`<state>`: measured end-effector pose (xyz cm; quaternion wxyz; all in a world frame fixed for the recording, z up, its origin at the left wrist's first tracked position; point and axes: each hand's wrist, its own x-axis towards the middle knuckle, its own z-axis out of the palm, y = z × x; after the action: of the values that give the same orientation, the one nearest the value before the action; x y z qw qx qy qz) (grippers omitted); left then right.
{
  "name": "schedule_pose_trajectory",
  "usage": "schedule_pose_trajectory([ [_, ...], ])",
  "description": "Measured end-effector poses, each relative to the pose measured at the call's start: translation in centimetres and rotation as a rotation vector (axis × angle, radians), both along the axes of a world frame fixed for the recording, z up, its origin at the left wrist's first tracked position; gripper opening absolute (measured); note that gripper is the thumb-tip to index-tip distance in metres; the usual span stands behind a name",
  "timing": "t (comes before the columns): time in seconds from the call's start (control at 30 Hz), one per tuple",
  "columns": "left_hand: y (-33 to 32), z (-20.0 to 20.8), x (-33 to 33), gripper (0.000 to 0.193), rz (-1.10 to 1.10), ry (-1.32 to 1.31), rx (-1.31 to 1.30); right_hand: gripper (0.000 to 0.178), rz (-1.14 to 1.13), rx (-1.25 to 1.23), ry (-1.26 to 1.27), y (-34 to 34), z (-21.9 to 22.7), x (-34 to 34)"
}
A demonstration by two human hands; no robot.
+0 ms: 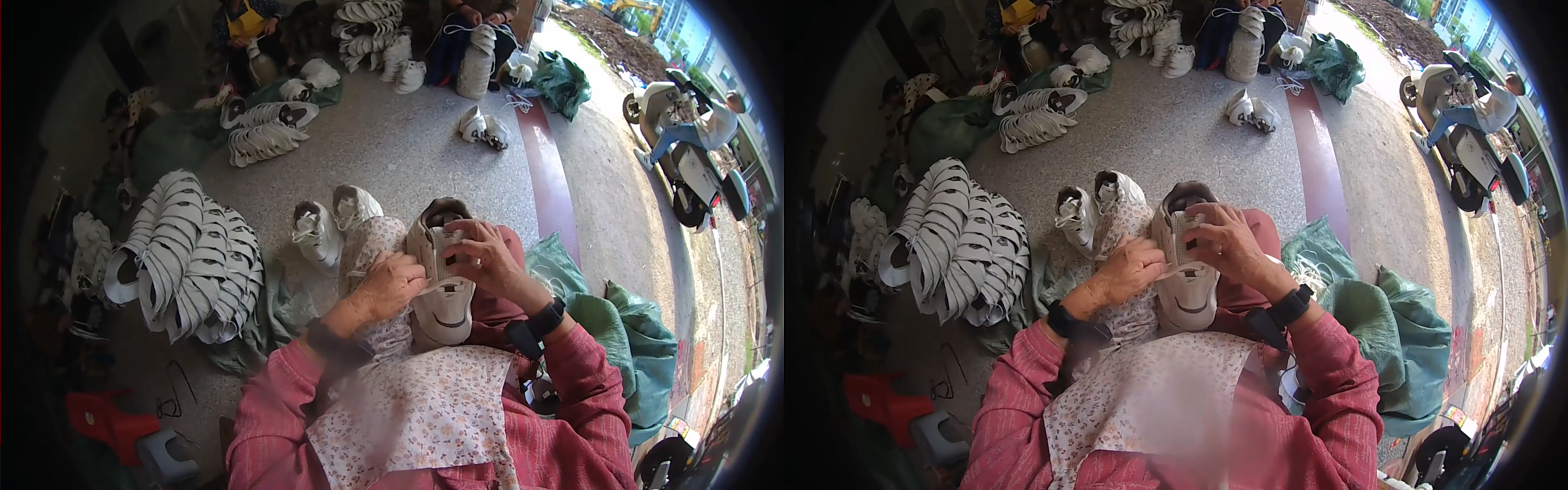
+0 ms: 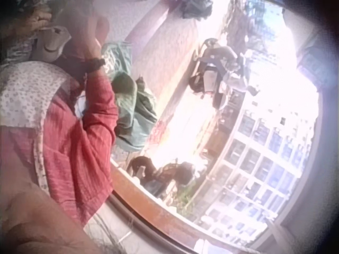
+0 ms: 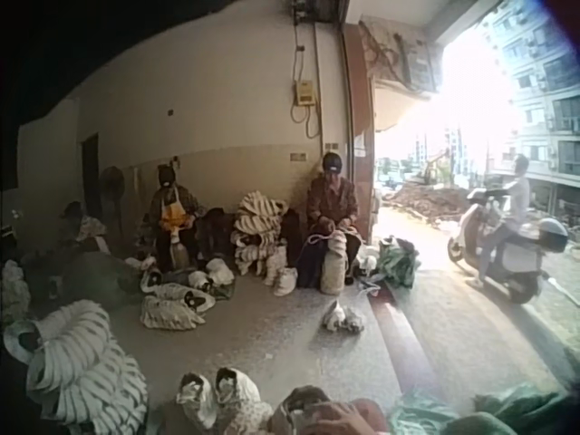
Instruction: The person sits on the floor and threads a white shoelace through the eyelets of a white sneaker. They pull the laces tight and adjust the tongue of the shoe while working on a single shoe held in their lap.
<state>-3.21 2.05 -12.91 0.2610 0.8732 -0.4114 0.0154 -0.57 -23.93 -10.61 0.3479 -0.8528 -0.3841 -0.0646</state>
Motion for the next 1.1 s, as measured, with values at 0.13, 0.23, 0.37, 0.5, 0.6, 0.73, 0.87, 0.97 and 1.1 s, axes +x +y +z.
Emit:
schedule_pose_trajectory([
  [0.13,-0.5,-0.3,0.0,0.017,0.062,-0.018,-0.019,0.037,0.024,-0.049,-0.04,0.3,-0.3,-0.1],
  [0.23,-2.7,-0.1,0.0,0.013,0.229,0.024,-0.031,0.038,0.075,0.014,-0.038,0.1,-1.4,0.4],
  [0.37,-4.2,0.1,-0.7,0.011,0.334,-0.146,-0.035,0.036,0.095,0.04,-0.02,-0.4,-1.7,1.0],
  [0.5,-3.5,1.5,-0.6,0.022,0.25,-0.201,-0.014,0.039,0.085,0.083,0.048,-0.8,-2.0,0.6],
  [0.6,-3.5,5.1,-0.1,0.044,0.138,-0.195,-0.118,0.042,0.091,0.107,0.093,-0.8,-2.1,0.6],
  [0.73,-2.4,6.4,2.3,0.049,-0.109,0.035,-0.066,0.042,0.118,0.123,0.137,-1.0,-2.6,1.1],
  [0.87,-2.0,6.0,3.2,0.036,-0.215,0.055,-0.005,0.041,0.112,0.106,0.123,-1.5,-3.1,1.2],
  [0.97,-1.7,4.6,3.5,0.029,-0.198,0.027,-0.073,0.041,0.125,0.072,0.105,-0.9,-2.3,1.2],
  [1.1,-1.7,4.1,3.6,0.027,-0.19,0.135,-0.15,0.039,0.115,0.085,0.17,-1.2,-1.5,0.9],
])
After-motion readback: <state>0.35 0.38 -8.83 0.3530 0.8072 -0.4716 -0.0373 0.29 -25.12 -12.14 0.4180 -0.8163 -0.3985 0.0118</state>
